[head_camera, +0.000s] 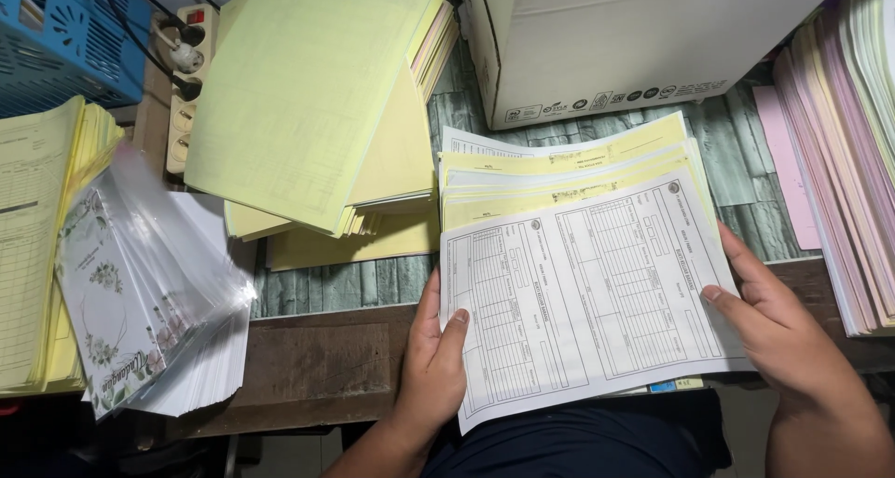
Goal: Sorting and checking stacks of printed forms on a desk
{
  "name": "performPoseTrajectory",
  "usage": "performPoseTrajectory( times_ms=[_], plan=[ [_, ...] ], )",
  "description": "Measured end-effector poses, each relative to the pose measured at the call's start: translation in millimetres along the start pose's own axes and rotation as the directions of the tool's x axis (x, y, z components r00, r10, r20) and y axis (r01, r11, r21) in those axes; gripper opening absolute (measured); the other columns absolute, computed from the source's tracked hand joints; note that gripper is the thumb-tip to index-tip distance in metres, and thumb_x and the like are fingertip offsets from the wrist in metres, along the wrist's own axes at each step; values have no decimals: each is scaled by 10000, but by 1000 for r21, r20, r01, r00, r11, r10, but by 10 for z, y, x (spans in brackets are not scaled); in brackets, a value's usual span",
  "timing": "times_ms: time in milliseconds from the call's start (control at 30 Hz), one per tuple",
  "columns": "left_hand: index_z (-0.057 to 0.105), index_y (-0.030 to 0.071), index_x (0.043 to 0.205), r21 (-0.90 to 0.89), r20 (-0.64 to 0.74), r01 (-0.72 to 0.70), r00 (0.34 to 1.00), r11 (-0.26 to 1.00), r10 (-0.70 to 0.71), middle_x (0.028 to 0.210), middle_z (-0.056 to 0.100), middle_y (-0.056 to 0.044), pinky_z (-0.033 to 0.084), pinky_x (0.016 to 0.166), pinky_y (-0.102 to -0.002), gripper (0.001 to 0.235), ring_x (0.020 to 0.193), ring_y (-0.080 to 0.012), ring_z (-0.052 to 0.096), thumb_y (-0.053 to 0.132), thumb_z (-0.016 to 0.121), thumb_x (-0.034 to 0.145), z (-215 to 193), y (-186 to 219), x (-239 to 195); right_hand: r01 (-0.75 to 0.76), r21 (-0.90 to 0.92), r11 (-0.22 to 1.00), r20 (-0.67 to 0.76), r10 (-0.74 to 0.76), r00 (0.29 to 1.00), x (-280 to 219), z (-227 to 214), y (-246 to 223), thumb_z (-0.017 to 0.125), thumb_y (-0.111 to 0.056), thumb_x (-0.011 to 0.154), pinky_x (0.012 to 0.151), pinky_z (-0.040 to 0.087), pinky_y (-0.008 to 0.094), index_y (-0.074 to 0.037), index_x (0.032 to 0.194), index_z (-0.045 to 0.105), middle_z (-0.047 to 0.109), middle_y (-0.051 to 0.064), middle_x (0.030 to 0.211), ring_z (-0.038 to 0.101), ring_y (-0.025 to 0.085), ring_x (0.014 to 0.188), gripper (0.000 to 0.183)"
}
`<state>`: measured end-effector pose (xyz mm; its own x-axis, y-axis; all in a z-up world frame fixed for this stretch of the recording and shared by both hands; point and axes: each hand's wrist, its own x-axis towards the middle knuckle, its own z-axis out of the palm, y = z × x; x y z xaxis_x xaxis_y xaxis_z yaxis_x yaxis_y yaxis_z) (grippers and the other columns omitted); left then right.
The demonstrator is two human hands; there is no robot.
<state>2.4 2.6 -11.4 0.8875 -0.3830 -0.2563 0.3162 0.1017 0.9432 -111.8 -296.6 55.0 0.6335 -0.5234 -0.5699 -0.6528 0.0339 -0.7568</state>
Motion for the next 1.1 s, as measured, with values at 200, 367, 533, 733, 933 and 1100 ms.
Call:
performPoseTrajectory(
  times_ms=[200, 367, 533, 733, 933, 1100],
  plan=[
    [359, 63, 1570, 32, 25, -28, 999, 999, 28, 1552, 521, -91, 341, 1183, -319, 594, 1406, -180, 494, 82, 480, 988, -14, 70, 22, 163, 7, 987, -1, -163, 987, 75, -35, 83, 485, 6, 898, 1188, 302, 321, -139, 1611, 295, 432, 46, 1626, 401, 131, 1471, 753],
    [280, 153, 1583, 268, 63, 60, 995, 961, -79, 1628, 414, -68, 276, 1216, -343, 629, 1501, -192, 385, 146, 489, 990, -26, 319, 53, -59, 41, 997, -41, 61, 997, -19, 31, -101, 498, -38, 994, 1058, 472, 421, -73, 1424, 443, 654, 147, 1377, 611, 266, 1247, 435],
    [333, 91, 1523, 250, 109, -205, 977, 946, 182, 1460, 546, -126, 394, 1137, -351, 526, 1346, -212, 520, 143, 471, 1018, 9, 571, -14, 320, 79, 944, -142, -307, 941, -84, -42, 154, 493, 6, 965, 974, 502, 443, -30, 1482, 309, 619, 271, 1327, 612, 320, 1165, 550],
    [384, 30, 1421, 197, 80, -464, 886, 864, 457, 1336, 609, -155, 471, 1121, -374, 477, 1261, -253, 606, 138, 577, 999, 57, 779, 21, 779, 138, 611, -363, -701, 614, 40, -81, 348, 454, 99, 965, 1200, 391, 516, -17, 1497, 191, 411, 345, 1450, 448, 370, 1299, 605],
    [531, 40, 1222, 283, 111, -657, 746, 699, 656, 1173, 621, -139, 522, 1028, -361, 299, 1113, -255, 620, -70, 515, 944, 134, 829, 140, 854, 20, 520, -442, -761, 475, 180, 27, 524, 586, 86, 1020, 1113, 466, 378, 26, 1402, 336, 503, 273, 1332, 540, 306, 1237, 460],
    [443, 25, 1248, 185, -46, -709, 686, 681, 726, 1202, 579, -164, 519, 894, -334, 300, 1047, -227, 603, 218, 566, 1054, 74, 617, 137, 934, 18, 358, -647, -708, 284, 198, 41, 566, 586, 55, 965, 1253, 482, 553, 26, 1378, 322, 450, 231, 1283, 507, 363, 1336, 492]
  ],
)
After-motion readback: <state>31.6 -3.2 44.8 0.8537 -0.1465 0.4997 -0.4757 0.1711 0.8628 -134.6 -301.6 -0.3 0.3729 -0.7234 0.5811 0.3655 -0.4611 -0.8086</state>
